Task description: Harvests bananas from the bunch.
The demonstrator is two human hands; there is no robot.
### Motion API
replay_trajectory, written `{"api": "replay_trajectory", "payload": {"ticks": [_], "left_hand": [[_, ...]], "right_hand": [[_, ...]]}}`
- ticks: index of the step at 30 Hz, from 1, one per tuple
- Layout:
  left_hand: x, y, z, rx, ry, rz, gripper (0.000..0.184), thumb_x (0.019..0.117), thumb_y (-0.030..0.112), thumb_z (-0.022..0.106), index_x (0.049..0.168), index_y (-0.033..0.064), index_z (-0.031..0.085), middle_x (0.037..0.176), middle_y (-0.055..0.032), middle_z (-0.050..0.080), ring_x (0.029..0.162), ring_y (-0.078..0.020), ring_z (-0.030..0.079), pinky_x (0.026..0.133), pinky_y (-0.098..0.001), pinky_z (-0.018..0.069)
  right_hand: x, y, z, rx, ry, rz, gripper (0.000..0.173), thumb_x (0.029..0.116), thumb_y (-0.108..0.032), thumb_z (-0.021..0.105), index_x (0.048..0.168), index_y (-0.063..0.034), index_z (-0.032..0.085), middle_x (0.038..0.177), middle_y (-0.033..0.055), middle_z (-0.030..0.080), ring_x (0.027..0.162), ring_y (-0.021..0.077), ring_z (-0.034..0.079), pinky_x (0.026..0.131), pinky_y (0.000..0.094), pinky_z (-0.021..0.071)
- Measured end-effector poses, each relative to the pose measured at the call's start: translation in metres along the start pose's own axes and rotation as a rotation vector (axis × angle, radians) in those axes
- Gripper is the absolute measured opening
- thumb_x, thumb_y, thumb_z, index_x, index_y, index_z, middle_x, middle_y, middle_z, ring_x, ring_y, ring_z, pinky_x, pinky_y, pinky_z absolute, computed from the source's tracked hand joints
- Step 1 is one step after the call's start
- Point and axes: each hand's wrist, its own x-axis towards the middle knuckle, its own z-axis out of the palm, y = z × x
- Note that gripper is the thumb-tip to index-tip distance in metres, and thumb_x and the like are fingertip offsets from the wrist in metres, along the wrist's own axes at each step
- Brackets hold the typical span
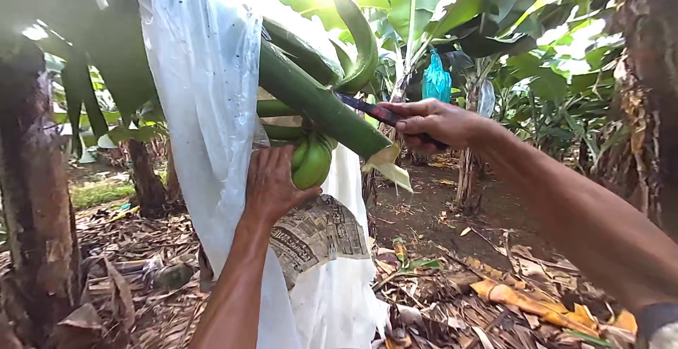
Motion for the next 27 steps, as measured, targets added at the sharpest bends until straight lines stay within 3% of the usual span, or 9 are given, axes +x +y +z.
{"api": "replay_trajectory", "payload": {"ticks": [5,7,9,11,15,17,20,24,27], "left_hand": [[-0.005,0.012,-0.006,-0.037,0.034,-0.019,0.109,0.0639,0.084,0.072,0.135,0.0019,0.059,0.124,-0.0191,0.066,0.118,-0.0394,0.060,0.110,-0.0602,0.0381],[-0.015,0.015,-0.018,-0.046,0.017,-0.015,0.110,0.0630,0.084,0.072,0.136,0.0026,0.059,0.124,-0.0188,0.066,0.118,-0.0391,0.059,0.110,-0.0598,0.0383],[-0.014,0.024,-0.036,-0.073,0.047,-0.008,0.110,0.0629,0.086,0.071,0.134,0.0020,0.061,0.121,-0.0196,0.067,0.115,-0.0399,0.061,0.108,-0.0608,0.0399],[-0.010,0.041,-0.046,-0.074,0.065,-0.032,0.107,0.0644,0.083,0.072,0.131,0.0005,0.062,0.119,-0.0223,0.067,0.113,-0.0428,0.061,0.107,-0.0633,0.0404],[-0.003,0.066,-0.046,-0.055,0.067,-0.074,0.108,0.0628,0.080,0.076,0.133,-0.0003,0.061,0.118,-0.0220,0.066,0.113,-0.0427,0.060,0.108,-0.0610,0.0399],[-0.003,0.073,-0.047,-0.063,0.068,-0.099,0.108,0.0621,0.081,0.076,0.133,0.0006,0.061,0.117,-0.0205,0.067,0.112,-0.0409,0.060,0.107,-0.0593,0.0407],[-0.004,0.083,-0.055,-0.071,0.070,-0.123,0.104,0.0632,0.078,0.079,0.133,0.0022,0.061,0.116,-0.0194,0.066,0.111,-0.0401,0.059,0.105,-0.0584,0.0415],[-0.009,0.086,-0.071,-0.089,0.059,-0.150,0.103,0.0628,0.075,0.081,0.132,0.0009,0.061,0.116,-0.0198,0.066,0.111,-0.0410,0.060,0.106,-0.0598,0.0407],[-0.015,0.087,-0.080,-0.098,0.023,-0.177,0.104,0.0618,0.073,0.083,0.133,0.0009,0.061,0.117,-0.0207,0.066,0.115,-0.0414,0.059,0.109,-0.0586,0.0395]], "right_hand": [[-0.019,-0.017,0.000,0.041,-0.011,0.039,0.054,0.1084,-0.018,0.045,0.161,-0.0267,0.037,0.069,0.0038,0.050,0.045,0.0120,0.045,0.039,0.0253,0.0407],[-0.068,-0.014,-0.004,0.015,-0.003,0.115,0.054,0.1072,-0.024,0.044,0.160,-0.0333,0.039,0.067,0.0033,0.049,0.044,0.0116,0.041,0.037,0.0257,0.0371],[-0.157,-0.006,-0.023,-0.019,0.171,0.184,0.053,0.1031,-0.030,0.046,0.155,-0.0362,0.045,0.064,0.0032,0.050,0.039,0.0095,0.040,0.034,0.0235,0.0367],[-0.224,-0.004,-0.034,-0.104,0.447,0.211,0.054,0.1026,-0.021,0.042,0.155,-0.0305,0.045,0.068,0.0035,0.054,0.041,0.0095,0.043,0.036,0.0227,0.0391],[-0.274,-0.018,-0.010,-0.214,0.707,0.244,0.063,0.0993,-0.013,0.043,0.161,-0.0197,0.033,0.070,0.0031,0.055,0.044,0.0104,0.049,0.040,0.0245,0.0436],[-0.277,-0.012,-0.003,-0.283,0.666,0.157,0.070,0.0934,-0.017,0.051,0.161,-0.0261,0.036,0.075,0.0023,0.060,0.049,0.0098,0.052,0.044,0.0257,0.0470],[-0.250,-0.018,0.015,-0.593,0.506,-0.084,0.062,0.0991,-0.030,0.055,0.159,-0.0388,0.039,0.086,0.0014,0.067,0.060,0.0110,0.060,0.052,0.0322,0.0543],[-0.185,-0.067,0.068,-1.128,0.397,-0.355,0.058,0.1021,-0.026,0.048,0.159,-0.0330,0.041,0.095,0.0004,0.070,0.066,0.0115,0.063,0.056,0.0385,0.0560],[-0.145,-0.089,0.096,-1.350,0.321,-0.412,0.060,0.0988,-0.021,0.050,0.157,-0.0314,0.045,0.086,0.0063,0.064,0.054,0.0221,0.058,0.044,0.0446,0.0473]]}}
